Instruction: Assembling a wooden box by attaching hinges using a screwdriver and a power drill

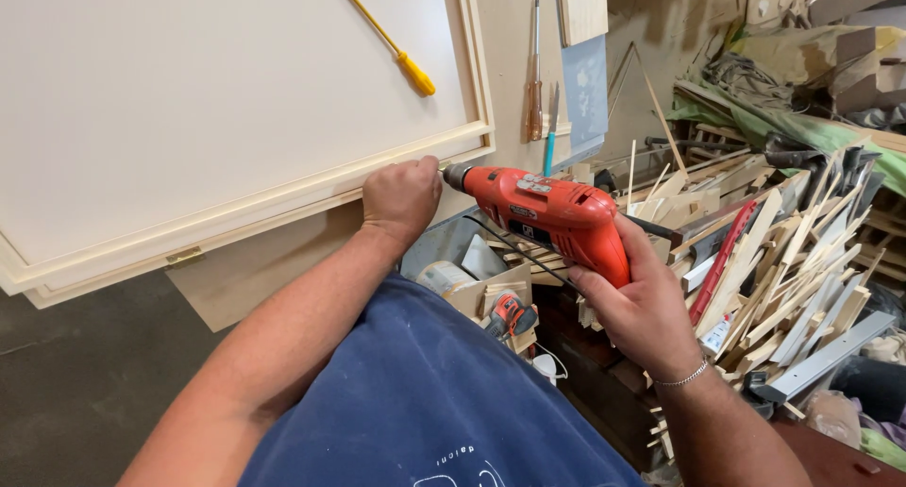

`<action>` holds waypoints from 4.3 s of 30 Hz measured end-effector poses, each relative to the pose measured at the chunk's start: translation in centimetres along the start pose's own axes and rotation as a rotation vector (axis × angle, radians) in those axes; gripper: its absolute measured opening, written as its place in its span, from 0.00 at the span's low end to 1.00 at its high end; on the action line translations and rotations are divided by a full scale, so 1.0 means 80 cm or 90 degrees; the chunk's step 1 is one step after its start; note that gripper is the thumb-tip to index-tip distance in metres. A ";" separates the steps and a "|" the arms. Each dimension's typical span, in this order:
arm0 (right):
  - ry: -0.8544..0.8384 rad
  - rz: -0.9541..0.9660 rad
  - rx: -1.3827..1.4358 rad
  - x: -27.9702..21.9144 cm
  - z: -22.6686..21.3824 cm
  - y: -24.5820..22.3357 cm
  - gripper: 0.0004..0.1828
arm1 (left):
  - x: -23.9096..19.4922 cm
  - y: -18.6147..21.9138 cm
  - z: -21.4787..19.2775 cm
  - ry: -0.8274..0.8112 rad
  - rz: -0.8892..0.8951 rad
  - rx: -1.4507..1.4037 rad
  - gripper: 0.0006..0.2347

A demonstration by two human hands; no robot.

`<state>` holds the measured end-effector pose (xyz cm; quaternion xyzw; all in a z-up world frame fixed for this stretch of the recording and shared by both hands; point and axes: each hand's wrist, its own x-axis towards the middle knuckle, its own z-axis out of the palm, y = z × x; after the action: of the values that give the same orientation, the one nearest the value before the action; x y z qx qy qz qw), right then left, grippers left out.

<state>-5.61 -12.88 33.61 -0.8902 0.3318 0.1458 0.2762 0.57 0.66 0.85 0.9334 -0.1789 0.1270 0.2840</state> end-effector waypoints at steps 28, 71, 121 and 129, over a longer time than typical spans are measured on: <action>-0.047 0.022 -0.127 -0.002 0.000 -0.019 0.41 | -0.003 0.000 0.005 -0.019 -0.011 -0.027 0.04; 0.074 0.058 -0.025 -0.046 -0.047 -0.016 0.34 | -0.006 -0.003 0.004 -0.220 -0.059 -0.056 0.07; 0.054 0.090 0.459 0.472 0.136 0.447 0.36 | -0.034 0.018 -0.092 -0.204 -0.294 -0.010 0.11; 0.143 0.097 0.064 0.383 0.062 0.372 0.45 | -0.064 -0.009 -0.177 -0.181 -0.441 0.013 0.10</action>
<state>-3.36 -44.27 4.26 -0.8582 0.4340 0.0490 0.2696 -5.73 10.72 10.22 0.9496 0.1112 -0.1057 0.2734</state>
